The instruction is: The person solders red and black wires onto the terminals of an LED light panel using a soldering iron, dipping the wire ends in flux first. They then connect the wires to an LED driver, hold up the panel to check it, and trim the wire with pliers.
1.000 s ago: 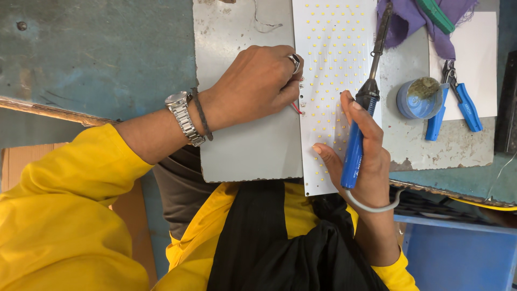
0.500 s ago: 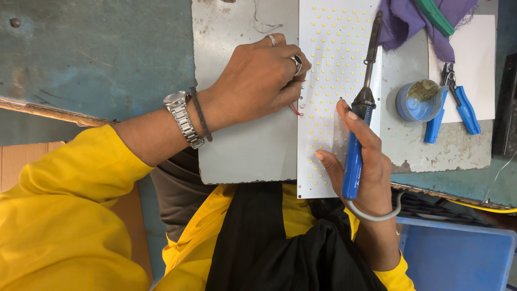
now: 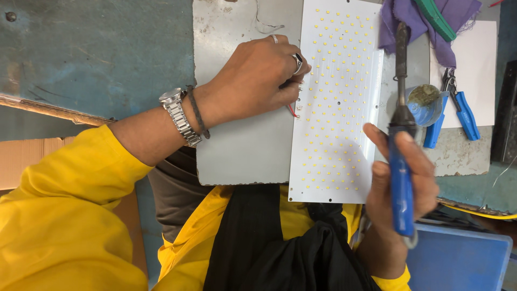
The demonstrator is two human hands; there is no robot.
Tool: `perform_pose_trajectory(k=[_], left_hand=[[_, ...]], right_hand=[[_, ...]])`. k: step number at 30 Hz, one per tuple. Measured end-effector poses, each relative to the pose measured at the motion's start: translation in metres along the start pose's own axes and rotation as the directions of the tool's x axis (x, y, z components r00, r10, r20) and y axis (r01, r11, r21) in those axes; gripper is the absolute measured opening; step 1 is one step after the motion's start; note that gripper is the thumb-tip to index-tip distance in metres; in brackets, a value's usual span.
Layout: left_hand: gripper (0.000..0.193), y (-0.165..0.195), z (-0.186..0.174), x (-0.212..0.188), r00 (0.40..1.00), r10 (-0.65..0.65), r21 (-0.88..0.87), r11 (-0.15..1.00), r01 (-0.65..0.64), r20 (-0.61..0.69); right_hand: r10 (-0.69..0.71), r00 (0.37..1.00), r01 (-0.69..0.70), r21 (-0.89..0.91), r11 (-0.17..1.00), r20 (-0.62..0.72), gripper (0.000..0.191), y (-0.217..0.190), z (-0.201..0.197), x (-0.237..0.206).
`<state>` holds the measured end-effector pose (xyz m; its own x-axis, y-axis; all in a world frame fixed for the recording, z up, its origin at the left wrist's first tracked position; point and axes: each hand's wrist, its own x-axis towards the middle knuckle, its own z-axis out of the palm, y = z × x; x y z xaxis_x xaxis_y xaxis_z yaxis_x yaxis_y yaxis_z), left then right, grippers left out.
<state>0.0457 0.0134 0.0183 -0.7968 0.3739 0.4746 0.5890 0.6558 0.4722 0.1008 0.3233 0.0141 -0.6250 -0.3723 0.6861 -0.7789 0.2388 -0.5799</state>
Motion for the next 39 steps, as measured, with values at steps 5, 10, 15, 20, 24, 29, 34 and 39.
perform_pose_trajectory(k=[5,10,15,20,24,29,34,39], left_hand=[[0.024,-0.003,0.0,0.0,1.0,0.018,-0.039,0.999,-0.018,0.003],[0.021,-0.004,0.002,-0.001,1.0,0.023,-0.036,0.999,-0.023,0.001],[0.017,-0.003,-0.001,-0.001,1.0,0.031,-0.076,0.997,-0.031,0.002],[0.014,-0.001,-0.006,0.0,0.998,0.003,-0.112,0.994,0.004,0.055],[0.014,0.0,-0.009,0.0,0.998,0.021,-0.11,0.994,-0.015,0.054],[0.014,0.001,-0.011,0.0,0.999,0.047,-0.138,0.989,-0.044,0.024],[0.014,0.002,-0.01,0.0,0.999,0.017,-0.126,0.992,-0.011,0.049],[0.011,0.002,-0.011,0.0,0.999,0.029,-0.142,0.99,-0.024,0.033]], right_hand=[[0.083,0.986,-0.079,0.039,0.996,-0.146,0.049,0.004,-0.022,-0.005],[0.126,0.938,-0.12,0.04,0.992,-0.323,0.047,0.0,-0.033,-0.006],[0.191,0.891,-0.107,0.219,0.97,-0.411,0.036,0.005,-0.05,0.002],[0.328,0.836,-0.205,0.304,0.931,-0.441,0.036,0.007,-0.045,0.029],[0.306,0.888,-0.223,0.261,0.939,-0.342,0.031,0.002,-0.026,0.057],[0.354,0.903,-0.309,0.204,0.929,-0.244,0.026,-0.008,-0.009,0.07],[0.376,0.91,-0.335,0.225,0.915,-0.174,0.024,-0.007,-0.001,0.071],[0.373,0.916,-0.335,0.226,0.914,-0.147,0.029,-0.006,-0.002,0.071]])
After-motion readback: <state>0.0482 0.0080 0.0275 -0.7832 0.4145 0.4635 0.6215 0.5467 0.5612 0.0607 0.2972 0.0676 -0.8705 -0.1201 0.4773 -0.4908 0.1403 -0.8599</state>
